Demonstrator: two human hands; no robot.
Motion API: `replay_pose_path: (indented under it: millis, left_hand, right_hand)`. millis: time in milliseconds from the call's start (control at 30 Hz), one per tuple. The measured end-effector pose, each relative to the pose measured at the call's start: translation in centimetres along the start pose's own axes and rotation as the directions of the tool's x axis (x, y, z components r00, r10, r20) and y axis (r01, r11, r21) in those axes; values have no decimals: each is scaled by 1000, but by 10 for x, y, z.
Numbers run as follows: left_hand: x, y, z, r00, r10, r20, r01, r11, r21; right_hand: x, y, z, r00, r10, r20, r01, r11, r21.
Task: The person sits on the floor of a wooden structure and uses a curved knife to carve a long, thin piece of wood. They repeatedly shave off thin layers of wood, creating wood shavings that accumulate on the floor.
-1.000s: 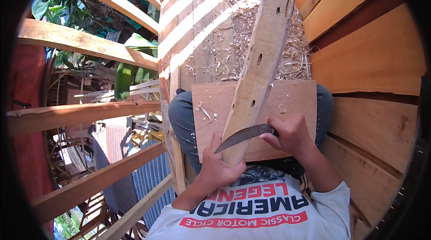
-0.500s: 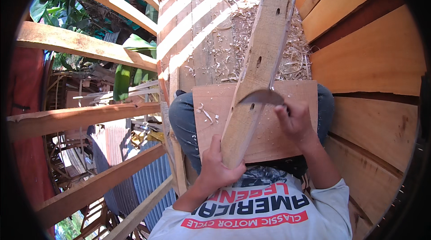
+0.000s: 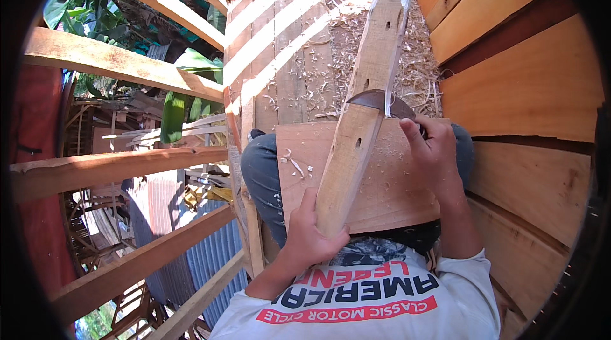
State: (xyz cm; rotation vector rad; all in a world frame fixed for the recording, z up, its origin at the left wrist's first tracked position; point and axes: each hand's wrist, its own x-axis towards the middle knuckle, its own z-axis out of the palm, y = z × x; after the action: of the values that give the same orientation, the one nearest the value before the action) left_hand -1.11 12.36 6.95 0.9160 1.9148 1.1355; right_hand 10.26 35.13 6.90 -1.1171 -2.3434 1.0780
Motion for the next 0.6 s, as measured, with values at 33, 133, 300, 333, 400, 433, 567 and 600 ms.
replay_pose_path:
  millis: [33, 133, 300, 333, 400, 433, 567, 600]
  left_hand:
    - [5, 1, 1, 1000, 8, 7, -8, 1000, -13]
    - [5, -9, 0, 975, 218, -34, -214, 971, 105]
    - [2, -1, -1, 1000, 12, -5, -12, 1000, -5]
    - [0, -3, 1, 1000, 11, -12, -11, 1000, -7]
    - [0, -1, -3, 1000, 8, -8, -8, 1000, 10]
    - [-1, 1, -1, 1000, 5, 7, -5, 1000, 7]
    - [0, 7, 0, 1000, -4, -8, 4, 1000, 5]
    - [-1, 8, -2, 1000, -7, -2, 7, 1000, 28]
  right_hand:
    - [-7, -3, 5, 986, -164, 31, 164, 986, 9]
    - [-24, 1, 21, 901, -428, 67, 429, 903, 8]
    - [-9, 18, 17, 971, -239, -15, 239, 968, 72]
    - [-14, 12, 15, 945, -327, 19, 327, 945, 27]
    - [1, 20, 7, 999, -20, 43, 14, 991, 134]
    - [-6, 23, 8, 996, -90, 4, 90, 992, 87]
    - [-14, 13, 12, 935, -355, 9, 355, 933, -57]
    - [3, 17, 6, 966, -257, -29, 255, 965, -62]
